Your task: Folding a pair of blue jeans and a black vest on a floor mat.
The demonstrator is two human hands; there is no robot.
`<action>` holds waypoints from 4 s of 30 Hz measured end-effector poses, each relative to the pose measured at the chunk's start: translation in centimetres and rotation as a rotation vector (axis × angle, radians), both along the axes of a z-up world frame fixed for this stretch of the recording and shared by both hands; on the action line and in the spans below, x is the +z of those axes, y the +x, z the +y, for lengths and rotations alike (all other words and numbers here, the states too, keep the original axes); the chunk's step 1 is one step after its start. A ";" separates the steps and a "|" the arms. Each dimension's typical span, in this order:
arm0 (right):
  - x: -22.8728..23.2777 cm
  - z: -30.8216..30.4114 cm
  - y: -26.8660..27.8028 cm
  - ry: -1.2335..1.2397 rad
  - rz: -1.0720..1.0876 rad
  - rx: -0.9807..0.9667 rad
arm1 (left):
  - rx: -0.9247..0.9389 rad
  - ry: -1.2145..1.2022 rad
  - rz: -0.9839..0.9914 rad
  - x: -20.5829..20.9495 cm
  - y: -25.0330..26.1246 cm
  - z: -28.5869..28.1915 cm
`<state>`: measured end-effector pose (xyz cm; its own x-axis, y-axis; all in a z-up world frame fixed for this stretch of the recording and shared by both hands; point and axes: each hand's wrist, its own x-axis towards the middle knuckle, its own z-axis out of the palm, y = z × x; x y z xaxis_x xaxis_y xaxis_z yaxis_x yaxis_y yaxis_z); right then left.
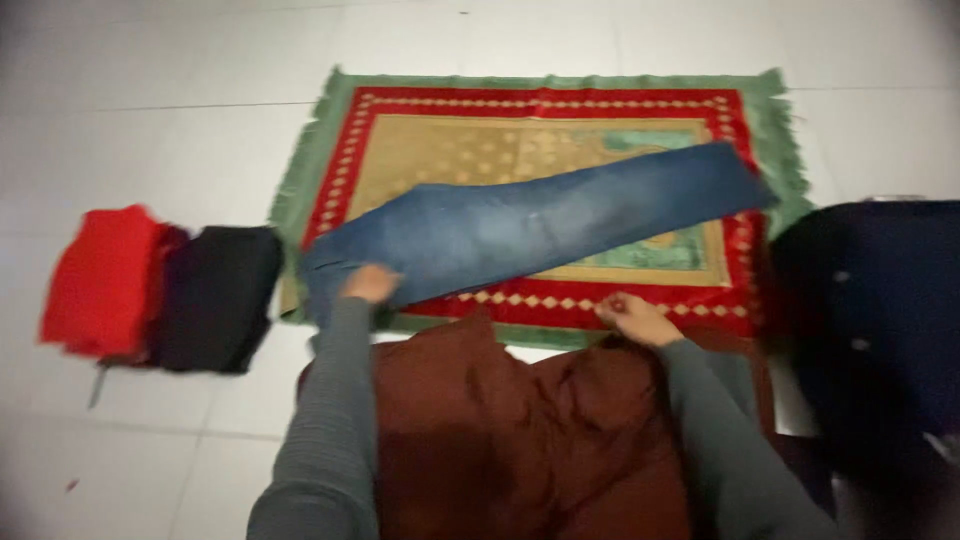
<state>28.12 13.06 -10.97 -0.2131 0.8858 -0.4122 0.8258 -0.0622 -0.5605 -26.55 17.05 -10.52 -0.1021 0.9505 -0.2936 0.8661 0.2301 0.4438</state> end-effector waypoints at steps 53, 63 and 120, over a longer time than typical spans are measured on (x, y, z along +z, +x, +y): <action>-3.7 12.3 8.1 -0.169 1.526 -1.457 | 0.937 -0.291 0.065 0.5 -17.2 -9.1; -17.8 19.5 15.6 0.687 1.012 -1.460 | -0.170 0.249 -0.111 3.8 7.1 -3.6; -3.3 8.9 -15.6 0.537 -0.365 0.075 | -0.058 0.386 0.463 -5.3 5.7 6.2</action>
<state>12.48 21.99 -14.24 -0.2124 0.9768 0.0258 0.9602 0.2136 -0.1802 -20.88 23.20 -15.82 -0.0814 0.9874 0.1359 0.9955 0.0739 0.0597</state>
